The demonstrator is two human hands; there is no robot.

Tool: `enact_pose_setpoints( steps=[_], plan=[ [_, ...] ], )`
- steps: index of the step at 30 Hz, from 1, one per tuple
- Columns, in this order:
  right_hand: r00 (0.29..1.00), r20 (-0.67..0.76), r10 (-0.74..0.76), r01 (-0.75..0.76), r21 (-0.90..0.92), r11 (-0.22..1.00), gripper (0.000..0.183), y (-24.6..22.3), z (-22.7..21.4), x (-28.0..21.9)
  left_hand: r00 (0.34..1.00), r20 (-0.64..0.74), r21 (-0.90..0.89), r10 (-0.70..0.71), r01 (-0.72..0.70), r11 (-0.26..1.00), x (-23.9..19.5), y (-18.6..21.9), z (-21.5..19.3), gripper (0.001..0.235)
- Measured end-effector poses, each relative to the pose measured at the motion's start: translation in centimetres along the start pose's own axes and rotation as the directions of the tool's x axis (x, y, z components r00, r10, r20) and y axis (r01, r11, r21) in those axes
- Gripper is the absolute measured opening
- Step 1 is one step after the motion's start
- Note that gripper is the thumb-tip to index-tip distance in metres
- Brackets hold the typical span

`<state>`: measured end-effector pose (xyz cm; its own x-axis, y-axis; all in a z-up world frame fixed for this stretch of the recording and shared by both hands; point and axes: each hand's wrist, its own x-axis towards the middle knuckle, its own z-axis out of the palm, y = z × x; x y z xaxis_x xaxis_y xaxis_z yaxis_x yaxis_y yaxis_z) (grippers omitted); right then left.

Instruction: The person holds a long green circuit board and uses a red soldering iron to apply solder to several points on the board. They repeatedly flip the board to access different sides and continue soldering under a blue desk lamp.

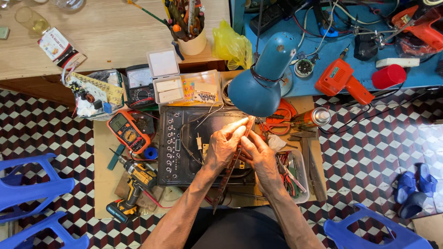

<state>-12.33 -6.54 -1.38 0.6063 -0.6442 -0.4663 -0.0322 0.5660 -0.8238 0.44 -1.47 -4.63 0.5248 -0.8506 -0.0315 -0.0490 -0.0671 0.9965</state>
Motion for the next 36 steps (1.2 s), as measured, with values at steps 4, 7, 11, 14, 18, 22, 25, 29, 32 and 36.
enact_pose_setpoints(
  steps=[4, 7, 11, 14, 18, 22, 25, 29, 32, 36],
  plan=[
    [1.0, 0.003, -0.01, 0.009, 0.111, 0.994, 0.058, 0.0, 0.4, -0.2, 0.989, 0.082, -0.041, -0.123, 0.126, 0.991, 0.3, 1.0, -0.9, 0.036],
    [0.999, 0.002, -0.032, 0.031, 0.182, 0.983, 0.058, 0.0, 0.2, -0.4, 0.993, 0.094, 0.011, -0.075, 0.074, 0.997, 0.4, 2.0, -1.6, 0.036],
    [0.998, -0.025, -0.05, 0.054, 0.206, 0.977, 0.056, 0.0, 0.4, 0.1, 0.958, 0.165, 0.002, -0.233, 0.236, 0.972, 0.1, 4.0, -2.6, 0.038],
    [0.998, -0.028, -0.06, 0.064, 0.213, 0.975, 0.053, -0.3, 0.4, 0.6, 0.967, 0.216, 0.13, -0.132, 0.105, 0.986, -0.4, 5.8, -3.3, 0.038],
    [0.997, 0.02, -0.074, 0.064, 0.298, 0.952, 0.049, -0.5, 0.2, 1.5, 0.956, 0.294, 0.251, 0.014, -0.091, 0.964, -1.0, 7.1, -3.7, 0.046],
    [0.994, 0.028, -0.103, 0.086, 0.368, 0.926, 0.043, 0.1, 0.4, 2.6, 0.902, 0.275, 0.437, 0.333, -0.426, 0.792, -1.3, 6.9, -3.5, 0.051],
    [0.994, 0.061, -0.088, 0.056, 0.404, 0.913, 0.037, 0.4, 0.4, 3.3, 0.929, 0.21, 0.48, 0.304, -0.369, 0.796, -0.8, 6.3, -3.2, 0.041],
    [0.992, 0.124, -0.028, -0.023, 0.391, 0.92, 0.033, 0.5, -0.2, 3.8, 0.945, 0.219, 0.508, 0.242, -0.322, 0.799, -0.6, 5.8, -3.9, 0.039],
    [0.99, 0.141, -0.01, -0.045, 0.38, 0.924, 0.032, 0.7, -0.4, 3.6, 0.959, 0.233, 0.542, 0.164, -0.268, 0.797, -0.7, 5.7, -4.5, 0.04],
    [0.988, 0.153, -0.006, -0.052, 0.373, 0.926, 0.033, 0.6, 0.0, 3.3, 0.964, 0.228, 0.559, 0.134, -0.242, 0.793, -0.9, 5.8, -5.1, 0.037]
  ],
)
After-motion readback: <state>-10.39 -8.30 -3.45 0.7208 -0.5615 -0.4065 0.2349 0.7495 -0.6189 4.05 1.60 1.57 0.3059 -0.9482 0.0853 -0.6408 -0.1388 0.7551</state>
